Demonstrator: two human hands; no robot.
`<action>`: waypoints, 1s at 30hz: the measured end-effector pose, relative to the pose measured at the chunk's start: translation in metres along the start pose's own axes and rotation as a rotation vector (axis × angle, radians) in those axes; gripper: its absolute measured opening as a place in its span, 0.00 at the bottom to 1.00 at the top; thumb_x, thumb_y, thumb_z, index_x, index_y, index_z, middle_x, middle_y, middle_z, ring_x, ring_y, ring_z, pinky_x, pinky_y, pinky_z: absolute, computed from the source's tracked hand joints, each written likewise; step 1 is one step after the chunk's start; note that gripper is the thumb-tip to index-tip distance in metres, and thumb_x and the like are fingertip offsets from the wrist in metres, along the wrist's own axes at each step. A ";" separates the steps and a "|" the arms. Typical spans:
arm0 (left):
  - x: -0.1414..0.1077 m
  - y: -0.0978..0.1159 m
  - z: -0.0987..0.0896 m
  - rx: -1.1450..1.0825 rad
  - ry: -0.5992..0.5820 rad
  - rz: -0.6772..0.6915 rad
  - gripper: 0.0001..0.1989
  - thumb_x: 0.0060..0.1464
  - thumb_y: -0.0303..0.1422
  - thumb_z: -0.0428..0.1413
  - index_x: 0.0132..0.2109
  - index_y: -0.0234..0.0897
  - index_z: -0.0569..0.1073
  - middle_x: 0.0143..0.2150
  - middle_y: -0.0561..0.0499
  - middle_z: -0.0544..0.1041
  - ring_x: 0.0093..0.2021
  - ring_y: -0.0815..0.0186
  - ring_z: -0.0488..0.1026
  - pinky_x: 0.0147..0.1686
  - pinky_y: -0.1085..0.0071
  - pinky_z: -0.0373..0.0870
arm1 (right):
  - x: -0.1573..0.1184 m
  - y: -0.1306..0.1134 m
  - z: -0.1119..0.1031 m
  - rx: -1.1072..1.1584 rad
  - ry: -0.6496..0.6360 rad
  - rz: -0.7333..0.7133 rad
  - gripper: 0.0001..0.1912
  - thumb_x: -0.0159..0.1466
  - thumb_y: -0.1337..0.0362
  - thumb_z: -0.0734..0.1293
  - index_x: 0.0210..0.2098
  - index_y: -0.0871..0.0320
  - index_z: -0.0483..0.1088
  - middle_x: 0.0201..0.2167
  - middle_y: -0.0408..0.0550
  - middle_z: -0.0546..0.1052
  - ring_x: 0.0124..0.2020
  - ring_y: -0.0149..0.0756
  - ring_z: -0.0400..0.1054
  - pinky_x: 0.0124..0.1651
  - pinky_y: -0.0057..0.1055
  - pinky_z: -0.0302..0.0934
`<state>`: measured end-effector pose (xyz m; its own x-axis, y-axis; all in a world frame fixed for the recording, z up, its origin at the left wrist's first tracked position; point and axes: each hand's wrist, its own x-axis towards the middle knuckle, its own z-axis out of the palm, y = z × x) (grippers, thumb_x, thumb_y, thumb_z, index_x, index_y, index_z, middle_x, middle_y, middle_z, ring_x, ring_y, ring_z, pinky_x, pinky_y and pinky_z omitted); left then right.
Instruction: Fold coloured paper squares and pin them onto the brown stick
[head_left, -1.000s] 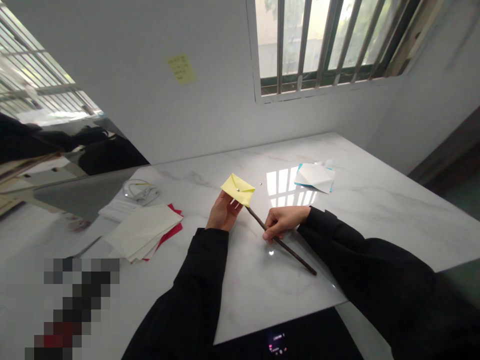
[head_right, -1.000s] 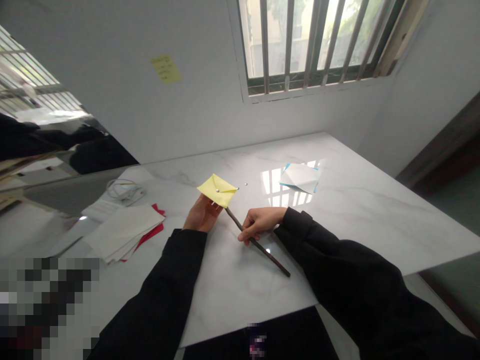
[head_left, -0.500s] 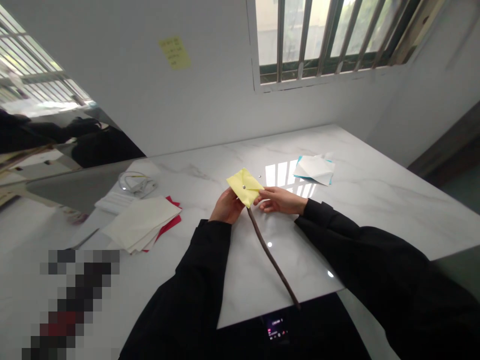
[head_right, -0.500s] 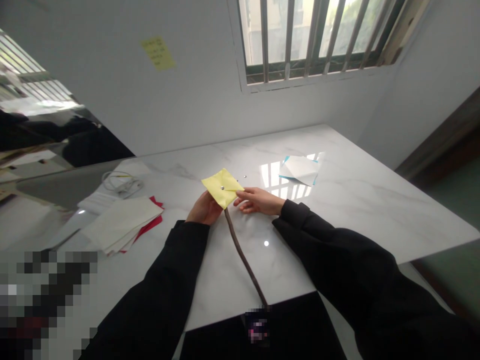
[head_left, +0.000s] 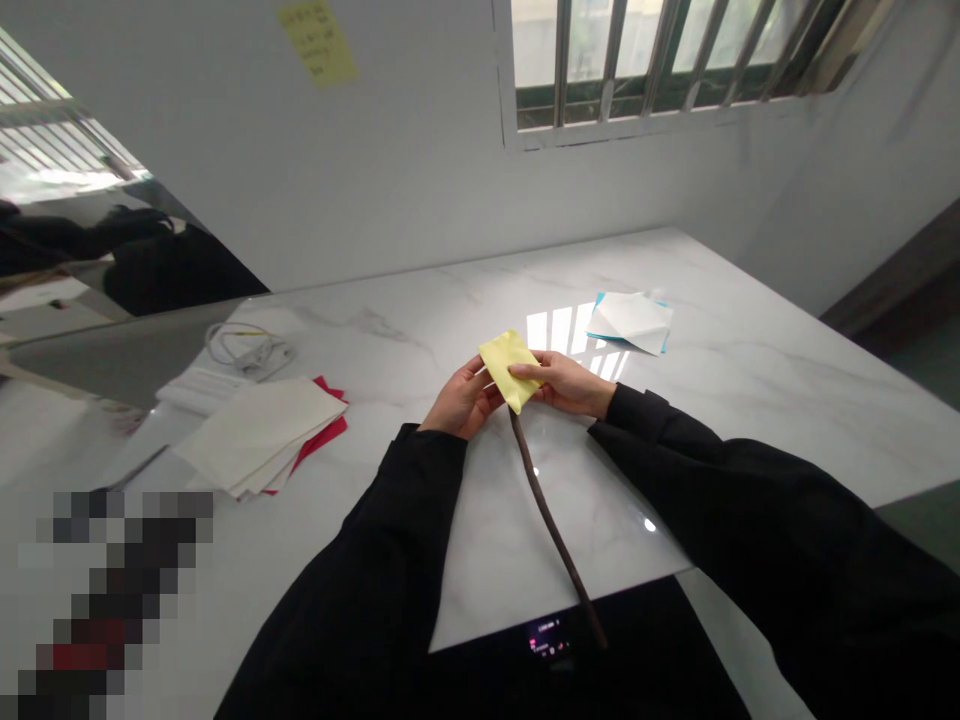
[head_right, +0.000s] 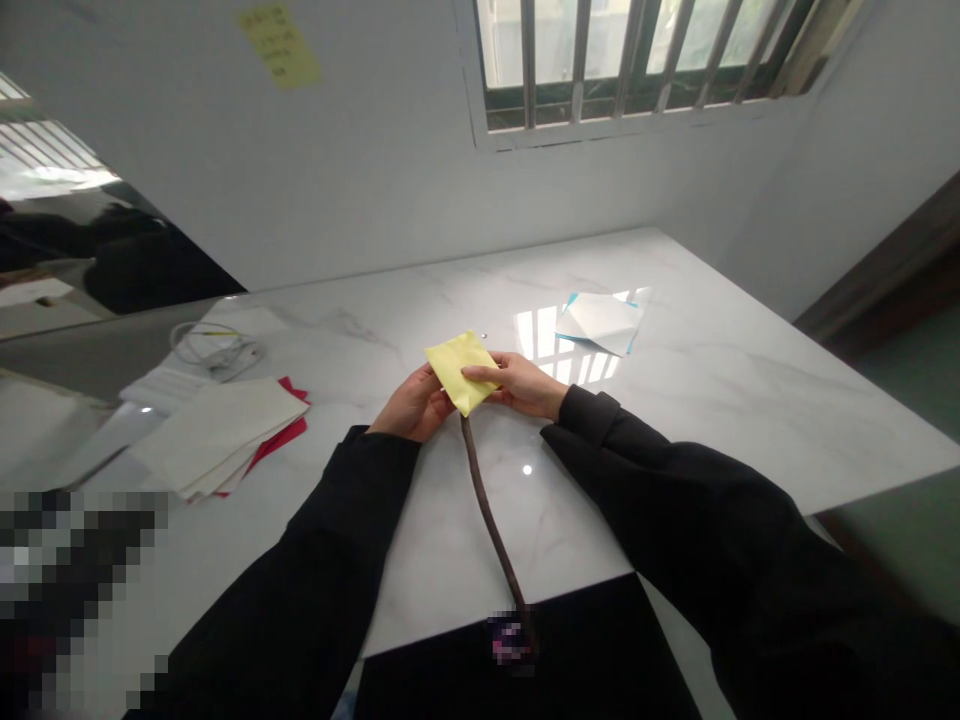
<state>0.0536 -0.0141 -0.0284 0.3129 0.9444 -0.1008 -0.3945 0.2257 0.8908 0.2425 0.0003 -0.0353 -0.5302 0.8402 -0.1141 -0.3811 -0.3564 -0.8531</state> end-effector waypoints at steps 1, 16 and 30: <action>0.000 0.001 0.000 0.002 -0.001 -0.004 0.27 0.47 0.40 0.74 0.53 0.36 0.80 0.49 0.41 0.83 0.47 0.53 0.82 0.49 0.60 0.79 | 0.000 0.000 -0.001 0.004 0.001 0.000 0.17 0.60 0.63 0.79 0.46 0.61 0.77 0.42 0.51 0.83 0.39 0.33 0.77 0.43 0.26 0.74; 0.000 0.003 -0.005 0.072 0.001 -0.036 0.26 0.46 0.43 0.74 0.49 0.33 0.83 0.46 0.39 0.84 0.47 0.50 0.82 0.46 0.63 0.79 | 0.001 -0.001 -0.003 0.012 -0.071 0.037 0.20 0.59 0.64 0.80 0.48 0.61 0.78 0.46 0.52 0.83 0.42 0.33 0.78 0.44 0.24 0.75; 0.000 0.006 -0.007 0.069 0.018 -0.042 0.21 0.45 0.41 0.74 0.43 0.32 0.83 0.43 0.41 0.84 0.42 0.56 0.82 0.43 0.67 0.79 | 0.000 -0.003 -0.003 -0.021 -0.069 0.050 0.19 0.59 0.64 0.80 0.48 0.61 0.77 0.46 0.51 0.83 0.42 0.33 0.78 0.44 0.25 0.75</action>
<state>0.0445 -0.0112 -0.0260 0.3121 0.9387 -0.1463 -0.3201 0.2489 0.9141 0.2454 0.0023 -0.0345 -0.5997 0.7909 -0.1218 -0.3376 -0.3881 -0.8576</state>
